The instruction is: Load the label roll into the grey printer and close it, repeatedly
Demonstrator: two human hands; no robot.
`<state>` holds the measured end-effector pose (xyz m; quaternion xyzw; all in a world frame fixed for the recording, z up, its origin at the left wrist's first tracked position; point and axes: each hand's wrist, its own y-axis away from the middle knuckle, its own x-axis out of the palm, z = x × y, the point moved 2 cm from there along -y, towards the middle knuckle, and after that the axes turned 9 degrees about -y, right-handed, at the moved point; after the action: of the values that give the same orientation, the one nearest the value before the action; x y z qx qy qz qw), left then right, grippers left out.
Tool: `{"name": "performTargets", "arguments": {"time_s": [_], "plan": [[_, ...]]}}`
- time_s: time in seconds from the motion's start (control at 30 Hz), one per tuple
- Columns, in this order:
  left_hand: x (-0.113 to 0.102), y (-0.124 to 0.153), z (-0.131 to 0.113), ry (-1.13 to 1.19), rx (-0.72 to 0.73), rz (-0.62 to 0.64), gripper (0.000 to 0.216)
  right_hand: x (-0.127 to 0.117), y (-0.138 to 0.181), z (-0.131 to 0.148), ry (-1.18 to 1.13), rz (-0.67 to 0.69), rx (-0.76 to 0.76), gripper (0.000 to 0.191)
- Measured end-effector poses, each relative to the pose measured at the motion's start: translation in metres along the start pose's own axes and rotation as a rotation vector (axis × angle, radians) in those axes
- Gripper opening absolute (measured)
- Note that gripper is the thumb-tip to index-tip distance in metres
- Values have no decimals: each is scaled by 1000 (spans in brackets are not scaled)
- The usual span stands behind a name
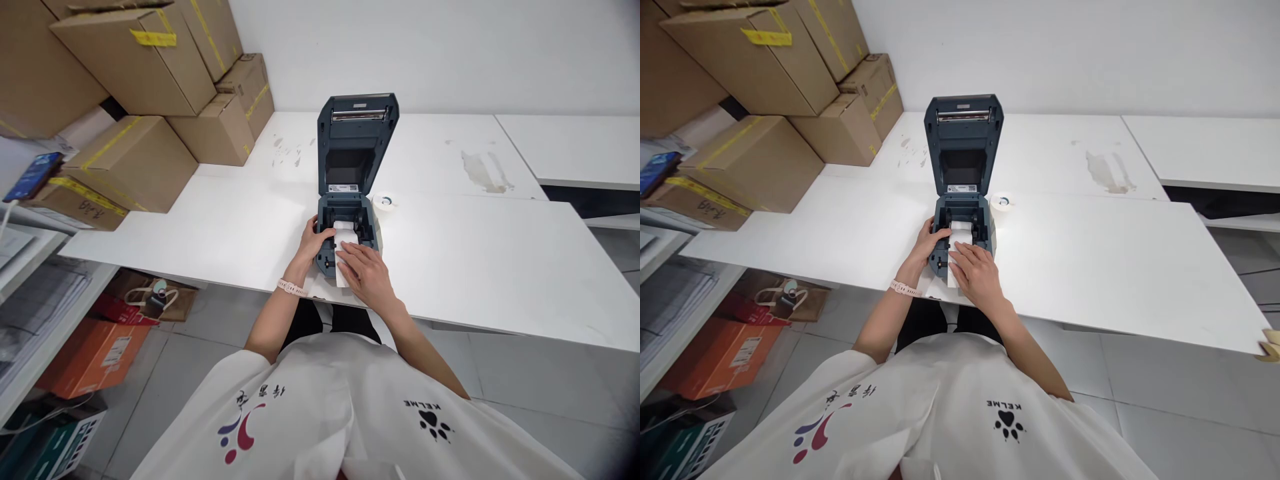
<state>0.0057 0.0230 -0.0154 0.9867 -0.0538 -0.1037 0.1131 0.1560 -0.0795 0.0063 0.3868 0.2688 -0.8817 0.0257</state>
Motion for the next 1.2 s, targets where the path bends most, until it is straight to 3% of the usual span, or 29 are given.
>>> {"name": "performTargets", "arguments": {"time_s": [0.23, 0.73, 0.97, 1.2], "plan": [[1, -4, 3, -34, 0, -5, 68, 6, 7, 9, 73, 34, 56, 39], [1, 4, -5, 21, -14, 0, 66, 9, 21, 20, 132, 99, 13, 42], [0, 0, -3, 15, 5, -20, 64, 14, 18, 20, 162, 127, -34, 66], [0, -3, 1, 41, 17, -44, 65, 17, 18, 18, 273, 119, -65, 67]]}}
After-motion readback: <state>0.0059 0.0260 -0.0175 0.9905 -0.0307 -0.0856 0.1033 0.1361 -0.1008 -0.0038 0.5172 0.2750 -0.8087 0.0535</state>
